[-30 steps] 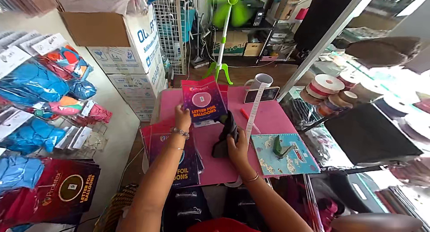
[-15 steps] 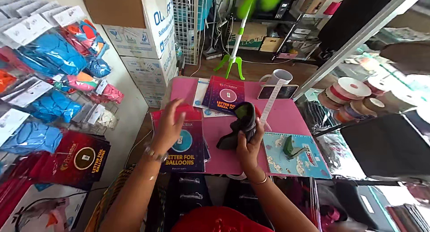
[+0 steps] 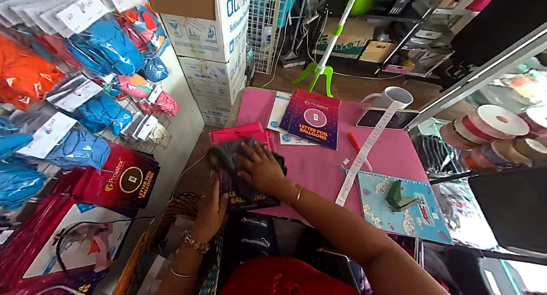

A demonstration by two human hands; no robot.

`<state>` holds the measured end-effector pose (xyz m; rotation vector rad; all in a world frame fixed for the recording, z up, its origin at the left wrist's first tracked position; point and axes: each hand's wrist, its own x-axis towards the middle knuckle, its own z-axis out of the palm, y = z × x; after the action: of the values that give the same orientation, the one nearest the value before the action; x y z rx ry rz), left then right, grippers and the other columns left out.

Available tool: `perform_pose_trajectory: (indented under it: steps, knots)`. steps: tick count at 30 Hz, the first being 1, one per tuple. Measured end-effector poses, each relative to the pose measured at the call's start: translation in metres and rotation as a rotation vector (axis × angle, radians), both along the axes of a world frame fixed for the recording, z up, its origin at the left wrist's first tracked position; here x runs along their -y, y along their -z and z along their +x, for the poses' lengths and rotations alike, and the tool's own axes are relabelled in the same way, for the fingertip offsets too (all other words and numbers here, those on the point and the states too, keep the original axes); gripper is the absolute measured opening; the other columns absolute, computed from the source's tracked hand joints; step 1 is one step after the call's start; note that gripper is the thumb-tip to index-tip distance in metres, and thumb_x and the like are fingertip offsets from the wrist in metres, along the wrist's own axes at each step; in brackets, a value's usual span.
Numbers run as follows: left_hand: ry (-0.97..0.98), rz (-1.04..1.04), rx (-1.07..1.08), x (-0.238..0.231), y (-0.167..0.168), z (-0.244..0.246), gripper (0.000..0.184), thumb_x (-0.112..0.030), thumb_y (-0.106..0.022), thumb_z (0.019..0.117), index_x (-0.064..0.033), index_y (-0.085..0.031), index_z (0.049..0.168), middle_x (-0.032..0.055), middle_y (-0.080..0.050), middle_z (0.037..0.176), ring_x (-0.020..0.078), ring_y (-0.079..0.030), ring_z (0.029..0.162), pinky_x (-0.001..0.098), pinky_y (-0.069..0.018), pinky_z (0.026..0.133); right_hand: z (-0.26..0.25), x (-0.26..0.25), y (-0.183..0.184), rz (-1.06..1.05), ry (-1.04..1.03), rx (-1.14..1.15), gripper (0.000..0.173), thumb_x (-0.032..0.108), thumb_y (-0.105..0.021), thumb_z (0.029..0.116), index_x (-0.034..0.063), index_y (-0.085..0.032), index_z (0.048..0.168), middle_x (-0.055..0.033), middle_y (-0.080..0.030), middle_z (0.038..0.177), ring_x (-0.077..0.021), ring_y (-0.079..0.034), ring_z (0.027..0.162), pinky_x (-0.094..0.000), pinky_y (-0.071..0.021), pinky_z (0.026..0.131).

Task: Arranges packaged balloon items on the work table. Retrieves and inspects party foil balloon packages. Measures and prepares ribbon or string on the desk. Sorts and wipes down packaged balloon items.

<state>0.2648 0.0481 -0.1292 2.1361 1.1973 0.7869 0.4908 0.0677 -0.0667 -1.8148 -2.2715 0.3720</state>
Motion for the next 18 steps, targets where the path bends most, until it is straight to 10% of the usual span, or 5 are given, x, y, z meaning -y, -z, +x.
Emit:
perform_pose_trajectory:
  steps: [5,10,15,18]
  knots:
    - [-0.003,-0.019,0.020,-0.002,0.005,0.000,0.067,-0.034,-0.040,0.1053,0.0072,-0.029,0.157,0.0260,-0.030,0.163,0.0377,-0.029,0.153,0.0518,-0.0242,0.124,0.019,-0.054,0.001,-0.070,0.180,0.004,0.060,0.054,-0.039,0.1068,0.0283,-0.036,0.161,-0.0101,-0.017,0.172,-0.0393,-0.008,0.158,-0.0632,-0.0064,0.125]
    - [-0.029,-0.037,0.046,0.001,0.009,0.002,0.068,-0.036,-0.038,0.1055,0.0093,-0.029,0.156,0.0291,-0.031,0.162,0.0393,-0.030,0.152,0.0514,-0.0261,0.124,-0.003,-0.004,0.006,-0.048,0.038,-0.028,0.055,0.045,-0.040,0.1077,0.0249,-0.041,0.159,-0.0070,-0.023,0.171,-0.0385,-0.010,0.158,-0.0633,-0.0073,0.125]
    - [-0.070,-0.009,0.079,-0.002,-0.005,-0.003,0.048,-0.008,-0.056,0.0926,0.0093,-0.054,0.137,0.0284,-0.046,0.152,0.0426,-0.042,0.143,0.0568,-0.0331,0.118,0.002,0.086,0.025,0.177,-0.169,-0.188,0.040,0.026,-0.061,0.1006,0.0186,-0.065,0.140,-0.0072,-0.052,0.155,-0.0381,-0.041,0.147,-0.0603,-0.0361,0.116]
    - [-0.149,0.096,0.074,-0.008,-0.012,-0.007,0.024,-0.021,-0.068,0.0938,0.0016,-0.073,0.102,0.0229,-0.063,0.133,0.0412,-0.057,0.127,0.0596,-0.0431,0.107,0.026,0.116,0.033,0.360,-0.167,-0.336,0.030,0.018,-0.060,0.0996,0.0139,-0.072,0.127,-0.0070,-0.064,0.141,-0.0307,-0.059,0.131,-0.0527,-0.0493,0.105]
